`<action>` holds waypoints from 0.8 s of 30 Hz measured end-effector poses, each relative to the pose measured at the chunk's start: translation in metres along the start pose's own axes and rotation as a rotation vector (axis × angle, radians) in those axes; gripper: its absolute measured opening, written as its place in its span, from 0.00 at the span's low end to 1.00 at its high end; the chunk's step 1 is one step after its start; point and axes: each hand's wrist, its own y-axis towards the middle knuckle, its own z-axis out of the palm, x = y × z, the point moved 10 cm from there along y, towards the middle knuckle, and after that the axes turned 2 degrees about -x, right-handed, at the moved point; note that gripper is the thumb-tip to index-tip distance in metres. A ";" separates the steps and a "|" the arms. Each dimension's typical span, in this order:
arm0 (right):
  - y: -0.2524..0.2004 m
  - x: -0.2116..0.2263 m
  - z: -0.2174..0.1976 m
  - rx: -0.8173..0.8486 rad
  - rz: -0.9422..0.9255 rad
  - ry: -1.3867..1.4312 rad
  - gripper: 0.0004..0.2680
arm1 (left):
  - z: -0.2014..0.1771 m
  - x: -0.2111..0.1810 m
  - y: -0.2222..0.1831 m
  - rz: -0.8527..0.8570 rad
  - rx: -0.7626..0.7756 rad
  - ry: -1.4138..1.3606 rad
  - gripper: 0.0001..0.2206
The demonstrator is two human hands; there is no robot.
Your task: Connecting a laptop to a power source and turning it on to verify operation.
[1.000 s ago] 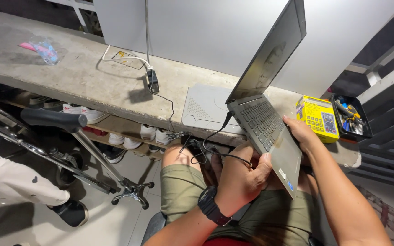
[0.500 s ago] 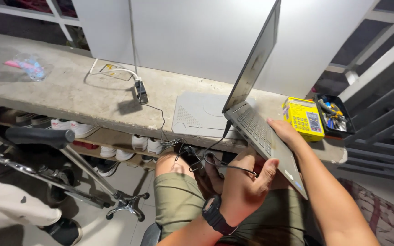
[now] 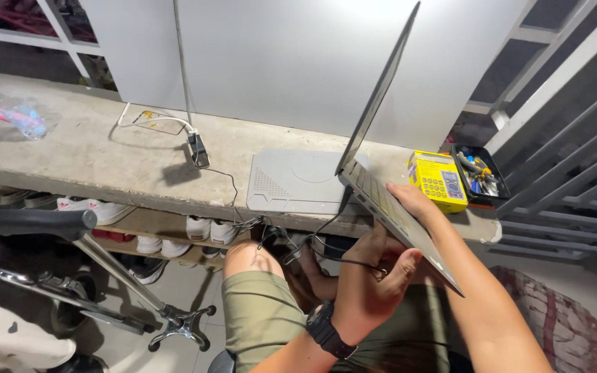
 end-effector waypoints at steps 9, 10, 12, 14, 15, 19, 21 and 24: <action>-0.011 0.005 -0.001 -0.005 0.012 0.087 0.28 | -0.002 0.012 0.000 -0.028 -0.020 -0.001 0.11; -0.015 0.009 -0.001 -0.003 0.013 0.087 0.28 | -0.003 0.011 0.000 -0.030 -0.020 -0.001 0.11; -0.024 0.012 -0.004 -0.004 0.056 0.099 0.28 | -0.004 0.012 0.001 -0.058 -0.010 -0.023 0.10; -0.024 0.010 -0.004 -0.010 0.053 0.130 0.27 | -0.004 0.014 0.004 -0.088 0.009 -0.026 0.08; -0.023 0.010 -0.004 -0.018 0.047 0.161 0.26 | -0.004 0.017 0.004 -0.114 0.025 -0.028 0.08; -0.071 0.040 -0.015 -0.117 0.208 0.471 0.23 | -0.019 0.008 0.011 -0.029 -0.011 -0.018 0.09; -0.068 0.028 -0.020 -0.163 0.266 0.452 0.29 | -0.021 -0.001 0.014 0.054 0.054 -0.126 0.13; -0.042 0.004 -0.017 -0.174 0.137 0.525 0.17 | -0.024 0.024 0.014 0.058 0.209 -0.123 0.40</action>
